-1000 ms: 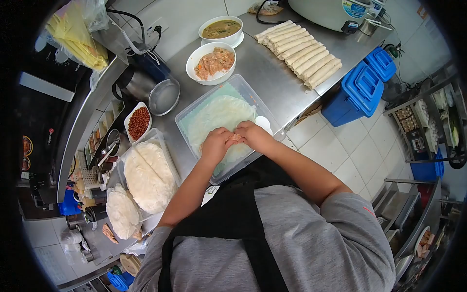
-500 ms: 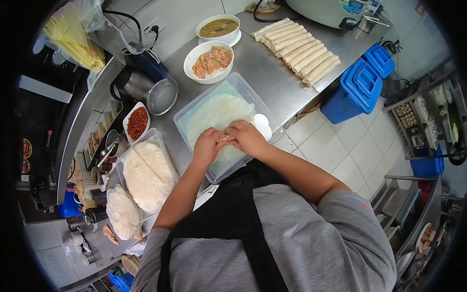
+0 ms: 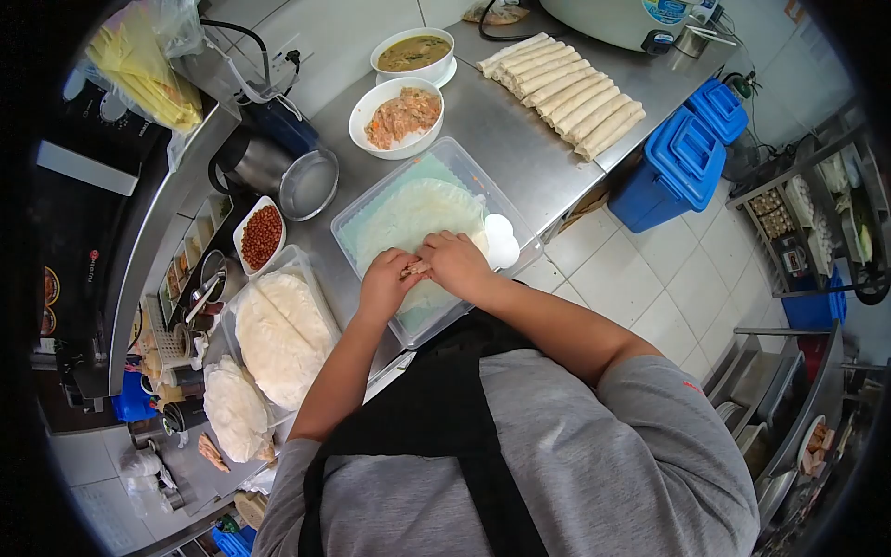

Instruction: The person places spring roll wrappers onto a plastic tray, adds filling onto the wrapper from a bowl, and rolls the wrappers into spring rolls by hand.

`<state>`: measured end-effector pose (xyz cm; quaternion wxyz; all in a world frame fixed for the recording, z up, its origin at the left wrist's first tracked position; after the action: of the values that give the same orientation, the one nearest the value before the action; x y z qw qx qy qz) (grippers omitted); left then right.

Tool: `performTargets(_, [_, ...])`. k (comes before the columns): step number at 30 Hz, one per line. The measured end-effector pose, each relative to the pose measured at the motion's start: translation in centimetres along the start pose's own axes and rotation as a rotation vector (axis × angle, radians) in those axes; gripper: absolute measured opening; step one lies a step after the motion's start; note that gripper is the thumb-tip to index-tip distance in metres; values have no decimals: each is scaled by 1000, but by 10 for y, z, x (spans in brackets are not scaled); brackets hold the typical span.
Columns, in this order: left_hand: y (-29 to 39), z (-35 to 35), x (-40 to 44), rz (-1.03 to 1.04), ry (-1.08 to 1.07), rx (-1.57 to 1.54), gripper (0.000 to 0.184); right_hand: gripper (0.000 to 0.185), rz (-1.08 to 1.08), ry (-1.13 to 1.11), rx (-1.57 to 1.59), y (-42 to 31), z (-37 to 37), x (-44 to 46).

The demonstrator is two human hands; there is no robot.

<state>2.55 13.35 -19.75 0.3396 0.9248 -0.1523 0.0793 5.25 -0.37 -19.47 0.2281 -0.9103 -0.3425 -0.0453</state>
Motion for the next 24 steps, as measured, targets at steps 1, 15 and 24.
performTargets(1, [-2, 3, 0, -17, -14, -2, 30, 23, 1, -3, 0, 1, 4, -1])
performTargets(15, [-35, -34, -21, -66, -66, -83, 35, 31, -22, 135, 223, 49, -10, -38])
performTargets(24, [-44, -43, -28, -127, -55, -101, 40, 44, -35, 121, 191, 59, -14, -42])
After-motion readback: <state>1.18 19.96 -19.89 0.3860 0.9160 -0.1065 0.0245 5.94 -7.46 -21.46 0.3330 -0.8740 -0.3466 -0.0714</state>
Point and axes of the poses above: each hand's wrist, its own x-axis towards the middle knuckle, its own z-axis out of the palm, y = z × x, the point moved 6 cm from there along x, towards the middle knuckle, and after that the axes turned 5 degrees about -x, right-handed, at the moved point
